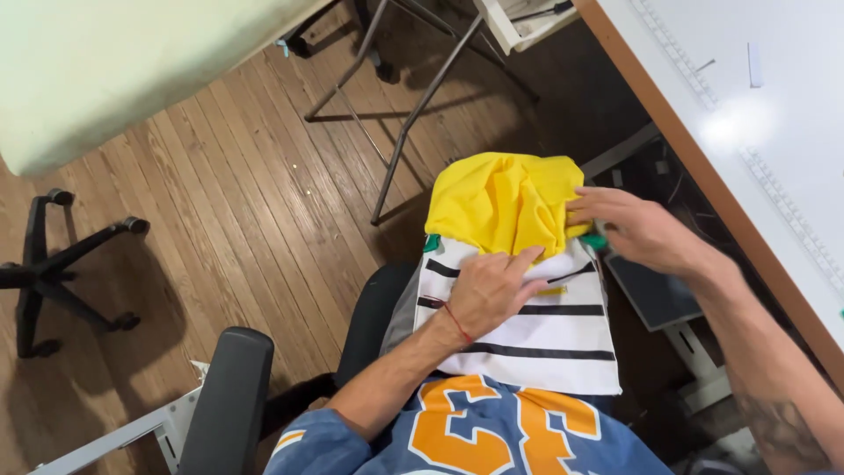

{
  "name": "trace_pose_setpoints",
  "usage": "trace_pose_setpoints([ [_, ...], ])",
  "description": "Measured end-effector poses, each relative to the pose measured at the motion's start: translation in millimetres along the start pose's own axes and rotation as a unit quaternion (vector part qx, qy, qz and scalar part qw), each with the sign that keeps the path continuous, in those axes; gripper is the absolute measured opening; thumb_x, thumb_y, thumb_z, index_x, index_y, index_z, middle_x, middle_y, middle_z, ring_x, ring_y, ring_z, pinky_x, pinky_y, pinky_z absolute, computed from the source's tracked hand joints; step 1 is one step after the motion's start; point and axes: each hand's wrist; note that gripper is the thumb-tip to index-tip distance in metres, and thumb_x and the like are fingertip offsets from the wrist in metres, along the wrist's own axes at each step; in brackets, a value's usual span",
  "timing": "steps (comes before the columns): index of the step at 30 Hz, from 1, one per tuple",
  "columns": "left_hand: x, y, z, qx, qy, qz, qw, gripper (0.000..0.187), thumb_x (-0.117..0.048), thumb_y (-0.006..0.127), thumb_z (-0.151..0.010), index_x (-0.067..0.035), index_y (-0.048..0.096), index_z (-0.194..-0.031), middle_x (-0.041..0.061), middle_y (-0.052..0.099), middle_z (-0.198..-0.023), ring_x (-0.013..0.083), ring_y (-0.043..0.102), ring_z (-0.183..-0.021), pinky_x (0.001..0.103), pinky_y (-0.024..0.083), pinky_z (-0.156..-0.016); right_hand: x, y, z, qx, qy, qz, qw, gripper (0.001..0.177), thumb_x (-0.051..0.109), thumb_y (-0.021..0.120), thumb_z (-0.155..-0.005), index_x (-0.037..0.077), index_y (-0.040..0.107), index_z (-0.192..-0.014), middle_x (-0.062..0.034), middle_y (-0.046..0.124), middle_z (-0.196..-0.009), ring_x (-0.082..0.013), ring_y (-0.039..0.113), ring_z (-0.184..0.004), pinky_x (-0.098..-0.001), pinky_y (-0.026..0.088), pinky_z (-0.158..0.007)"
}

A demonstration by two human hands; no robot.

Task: Sewing a striped fabric pouch using an industrial sewing machine

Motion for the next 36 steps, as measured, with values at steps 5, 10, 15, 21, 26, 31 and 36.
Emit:
trace_pose_setpoints([
  [5,16.6,-31.5,1.8,-0.005,0.034,0.228,0.973,0.029,-0.035,0.072,-0.117,-0.012,0.077,-0.135,0.006,0.083,-0.118,0.0229,0.075,-0.105,0.043,0.053,-0.099,-7.9,1.6,-20.1,0.088,-0.024,-0.009,0.996,0.080,-0.002,0.077,-0.083,0.013,0.065,-0.161,-0.0044,0.066,-0.166,-0.0298,0.047,-0.144,-0.0465,0.044,-0.123],
  [10,43.5,-79.7,5.8,-0.094,0.183,0.304,0.930,0.022,-0.029,0.072,-0.123,-0.020,0.070,-0.143,0.002,0.079,-0.121,0.0265,0.076,-0.103,0.042,0.056,-0.098,41.0,-35.4,-3.0,0.076,0.028,-0.223,0.972,0.057,0.002,0.079,-0.097,0.012,0.067,-0.153,-0.0056,0.069,-0.152,-0.0177,0.074,-0.124,-0.0313,0.064,-0.098],
  [15,52.6,-145.8,-0.4,-0.077,0.210,0.240,0.945,0.039,-0.032,0.075,-0.124,-0.019,0.069,-0.161,-0.003,0.074,-0.103,0.0235,0.066,-0.083,0.039,0.056,-0.089,117.1,-71.9,46.3,0.065,0.074,0.164,0.982,0.048,0.049,0.088,-0.093,0.032,0.076,-0.136,0.0094,0.087,-0.130,-0.0207,0.069,-0.113,-0.0414,0.055,-0.102],
  [21,19.1,-141.1,-54.8,0.058,0.196,0.214,0.955,0.068,-0.067,0.067,-0.107,-0.009,0.074,-0.140,0.010,0.084,-0.133,0.0302,0.082,-0.118,0.046,0.061,-0.097,155.1,-77.5,21.3,-0.064,-0.118,0.156,0.979,0.018,0.033,0.075,-0.105,0.024,0.085,-0.118,0.0104,0.088,-0.118,-0.0189,0.076,-0.112,-0.0508,0.042,-0.111],
  [26,39.0,-125.4,-50.1,0.061,0.220,0.312,0.922,0.034,-0.044,0.071,-0.116,-0.012,0.072,-0.129,0.003,0.078,-0.108,0.0238,0.078,-0.097,0.037,0.058,-0.086,141.3,-67.1,17.3,-0.071,-0.010,-0.006,0.997,0.040,0.028,0.085,-0.097,0.018,0.070,-0.133,-0.0041,0.074,-0.145,-0.0209,0.081,-0.125,-0.0374,0.071,-0.106],
  [31,36.7,-158.4,-47.5,0.011,0.259,0.296,0.919,0.024,-0.035,0.063,-0.123,-0.012,0.069,-0.128,0.004,0.074,-0.107,0.0263,0.075,-0.093,0.040,0.056,-0.087,123.0,-54.6,37.4,0.029,0.097,0.102,0.990,0.040,0.045,0.085,-0.098,0.025,0.080,-0.132,0.0030,0.087,-0.126,-0.0187,0.075,-0.117,-0.0407,0.063,-0.098],
  [36,48.8,-183.8,-73.5,-0.070,0.283,0.241,0.926,0.028,-0.031,0.067,-0.121,-0.003,0.067,-0.128,0.010,0.071,-0.108,0.0294,0.071,-0.092,0.045,0.060,-0.088,199.2,-80.6,75.2,-0.068,0.242,0.369,0.895,0.049,0.074,0.069,-0.099,0.045,0.089,-0.132,0.0130,0.086,-0.083,-0.0164,0.078,-0.087,-0.0354,0.060,-0.103],
])
Point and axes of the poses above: each hand's wrist, its own z-axis away from the middle knuckle, its own y-axis out of the palm, x = y × z
